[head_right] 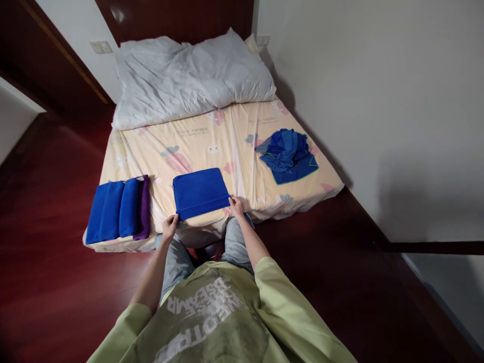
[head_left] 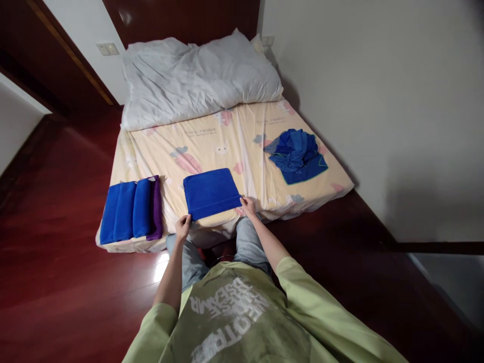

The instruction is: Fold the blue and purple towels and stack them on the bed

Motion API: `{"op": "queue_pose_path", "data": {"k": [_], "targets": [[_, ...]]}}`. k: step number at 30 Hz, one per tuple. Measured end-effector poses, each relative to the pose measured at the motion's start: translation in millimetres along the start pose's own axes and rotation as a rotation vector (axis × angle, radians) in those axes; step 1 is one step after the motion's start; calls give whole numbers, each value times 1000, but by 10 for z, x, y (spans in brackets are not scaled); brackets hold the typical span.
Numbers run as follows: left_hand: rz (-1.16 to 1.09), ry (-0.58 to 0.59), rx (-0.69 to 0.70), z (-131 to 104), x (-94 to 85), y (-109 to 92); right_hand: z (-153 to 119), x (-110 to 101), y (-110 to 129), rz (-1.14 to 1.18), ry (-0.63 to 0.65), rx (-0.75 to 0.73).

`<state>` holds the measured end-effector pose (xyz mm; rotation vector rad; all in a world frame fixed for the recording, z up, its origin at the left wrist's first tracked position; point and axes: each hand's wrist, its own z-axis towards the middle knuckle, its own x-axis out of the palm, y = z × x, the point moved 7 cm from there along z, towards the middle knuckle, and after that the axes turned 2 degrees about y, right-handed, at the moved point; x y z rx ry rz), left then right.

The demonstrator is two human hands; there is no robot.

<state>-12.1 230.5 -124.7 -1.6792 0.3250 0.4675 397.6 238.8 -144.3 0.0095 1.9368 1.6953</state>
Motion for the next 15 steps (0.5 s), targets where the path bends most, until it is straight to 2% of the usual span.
{"op": "queue_pose_path", "data": {"k": [7, 15], "targets": [[43, -56, 47, -6, -5, -33, 11, 4, 25, -24, -9, 9], [84, -75, 23, 60, -10, -66, -12, 14, 66, -40, -12, 21]]}}
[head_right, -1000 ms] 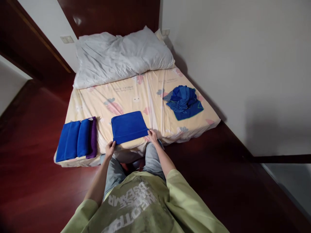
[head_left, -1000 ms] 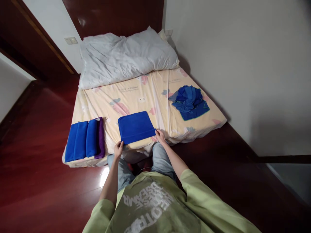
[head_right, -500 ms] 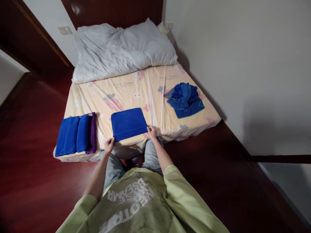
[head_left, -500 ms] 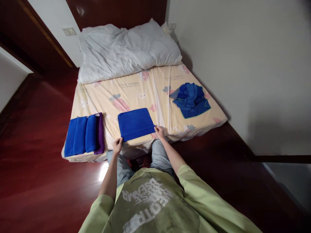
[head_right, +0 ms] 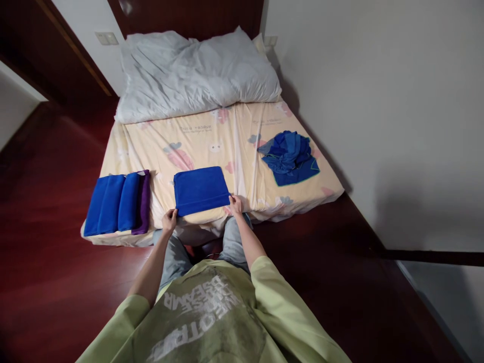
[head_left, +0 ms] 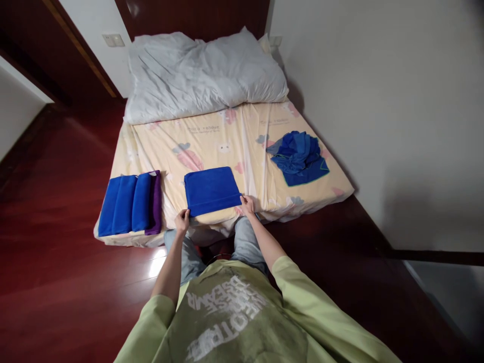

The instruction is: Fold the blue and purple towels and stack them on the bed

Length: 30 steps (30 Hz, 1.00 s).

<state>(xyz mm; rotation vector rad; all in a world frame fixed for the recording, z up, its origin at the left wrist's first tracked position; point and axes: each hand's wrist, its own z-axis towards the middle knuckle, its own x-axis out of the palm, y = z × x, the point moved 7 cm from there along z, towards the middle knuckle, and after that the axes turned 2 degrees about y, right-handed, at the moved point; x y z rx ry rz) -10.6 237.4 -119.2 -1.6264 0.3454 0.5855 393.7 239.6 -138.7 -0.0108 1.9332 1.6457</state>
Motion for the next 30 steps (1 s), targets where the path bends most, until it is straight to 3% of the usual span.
{"op": "queue_pose_path", "data": {"k": [17, 24, 28, 30], "targets": [[-123, -38, -116, 121, -6, 149, 99, -2, -67, 63, 47, -36], [-98, -68, -113, 101, -35, 55, 117, 27, -74, 106, 29, -2], [-63, -88, -72, -41, -85, -23, 20, -139, -33, 157, 6, -18], [-5, -117, 18, -177, -145, -86, -75, -298, -16, 152, -21, -57]]}}
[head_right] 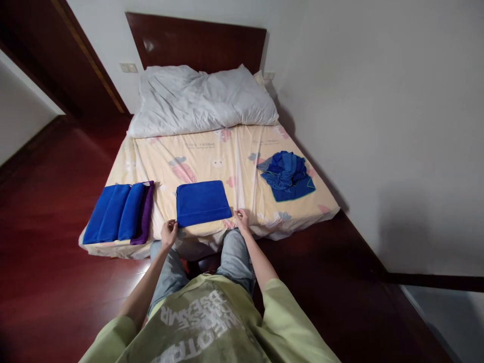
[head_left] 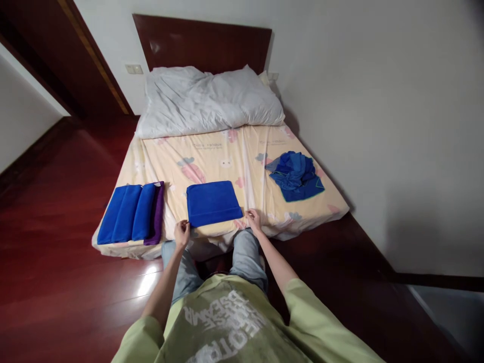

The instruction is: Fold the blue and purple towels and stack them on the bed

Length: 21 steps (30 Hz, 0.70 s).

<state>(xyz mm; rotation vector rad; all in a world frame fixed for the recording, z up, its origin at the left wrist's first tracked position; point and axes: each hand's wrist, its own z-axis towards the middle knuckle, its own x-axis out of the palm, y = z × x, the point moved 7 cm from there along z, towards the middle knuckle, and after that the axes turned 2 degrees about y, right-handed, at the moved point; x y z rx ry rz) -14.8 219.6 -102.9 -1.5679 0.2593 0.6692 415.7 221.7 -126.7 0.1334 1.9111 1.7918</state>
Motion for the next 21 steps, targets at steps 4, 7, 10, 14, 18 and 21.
{"op": "queue_pose_path", "data": {"k": [4, 7, 10, 14, 18, 21], "targets": [[200, 74, 373, -299, 9, -277, -222, -208, 228, -156, 10, -198], [293, 245, 553, -410, 219, -451, -367, -71, 474, -298, 160, -379], [372, 329, 607, -357, 431, -537, -455, 205, 618, -402, 353, -486], [476, 374, 599, -220, 610, -485, -432, 422, 604, -505, 438, -531], [574, 374, 605, -150, 645, -365, -350, 477, 503, -595, 445, -536], [670, 378, 643, -125, 648, -329, -310, 517, 453, -699, 469, -532]]}}
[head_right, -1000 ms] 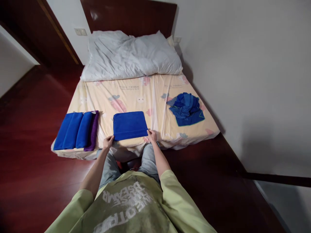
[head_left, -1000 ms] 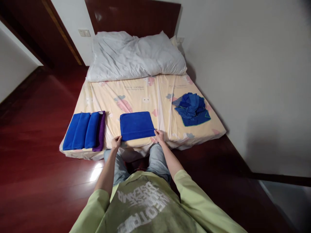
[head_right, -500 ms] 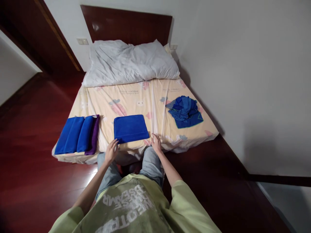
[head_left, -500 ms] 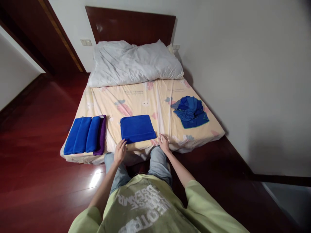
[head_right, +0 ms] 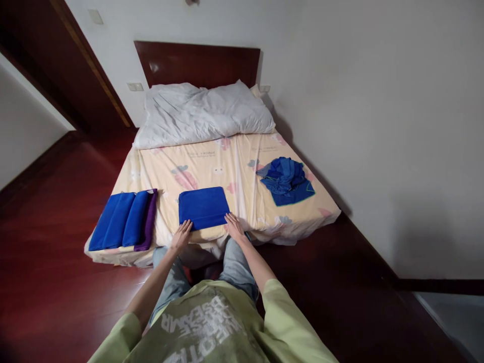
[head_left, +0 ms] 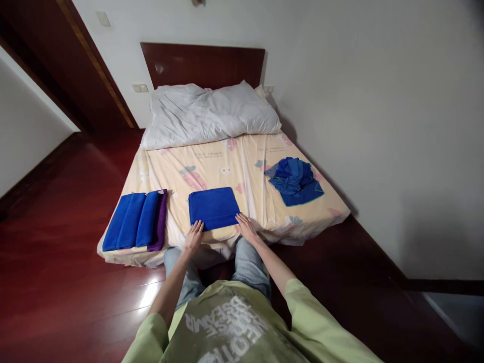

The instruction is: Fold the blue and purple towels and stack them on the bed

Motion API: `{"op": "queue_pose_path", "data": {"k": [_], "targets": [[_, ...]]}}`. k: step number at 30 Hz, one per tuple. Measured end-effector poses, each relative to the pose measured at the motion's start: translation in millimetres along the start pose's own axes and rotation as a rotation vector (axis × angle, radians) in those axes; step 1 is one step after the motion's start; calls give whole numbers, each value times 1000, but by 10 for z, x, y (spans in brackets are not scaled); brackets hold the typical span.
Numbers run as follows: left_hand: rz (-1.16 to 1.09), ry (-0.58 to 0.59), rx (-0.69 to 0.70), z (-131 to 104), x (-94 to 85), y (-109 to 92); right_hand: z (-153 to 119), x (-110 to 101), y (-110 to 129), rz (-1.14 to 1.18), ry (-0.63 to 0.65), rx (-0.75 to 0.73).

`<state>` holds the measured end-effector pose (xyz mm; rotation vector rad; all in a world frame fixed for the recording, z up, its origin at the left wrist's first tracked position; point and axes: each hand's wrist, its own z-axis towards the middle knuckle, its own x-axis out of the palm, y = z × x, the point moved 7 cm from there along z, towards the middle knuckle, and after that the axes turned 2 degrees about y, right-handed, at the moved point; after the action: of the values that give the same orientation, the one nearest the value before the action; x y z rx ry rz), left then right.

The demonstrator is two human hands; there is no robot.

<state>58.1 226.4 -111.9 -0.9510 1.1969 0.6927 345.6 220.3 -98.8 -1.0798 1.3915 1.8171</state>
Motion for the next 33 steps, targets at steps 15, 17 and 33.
{"op": "queue_pose_path", "data": {"k": [15, 17, 33], "targets": [[261, -47, 33, 42, 90, 168, 210, 127, 44, -77, -27, 126], [282, -53, 26, 51, 70, 211, 215, 103, 64, -82, -37, 116], [-140, -36, 63, -665, -97, 170, -683, -41, 418, 32, -120, -224]]}}
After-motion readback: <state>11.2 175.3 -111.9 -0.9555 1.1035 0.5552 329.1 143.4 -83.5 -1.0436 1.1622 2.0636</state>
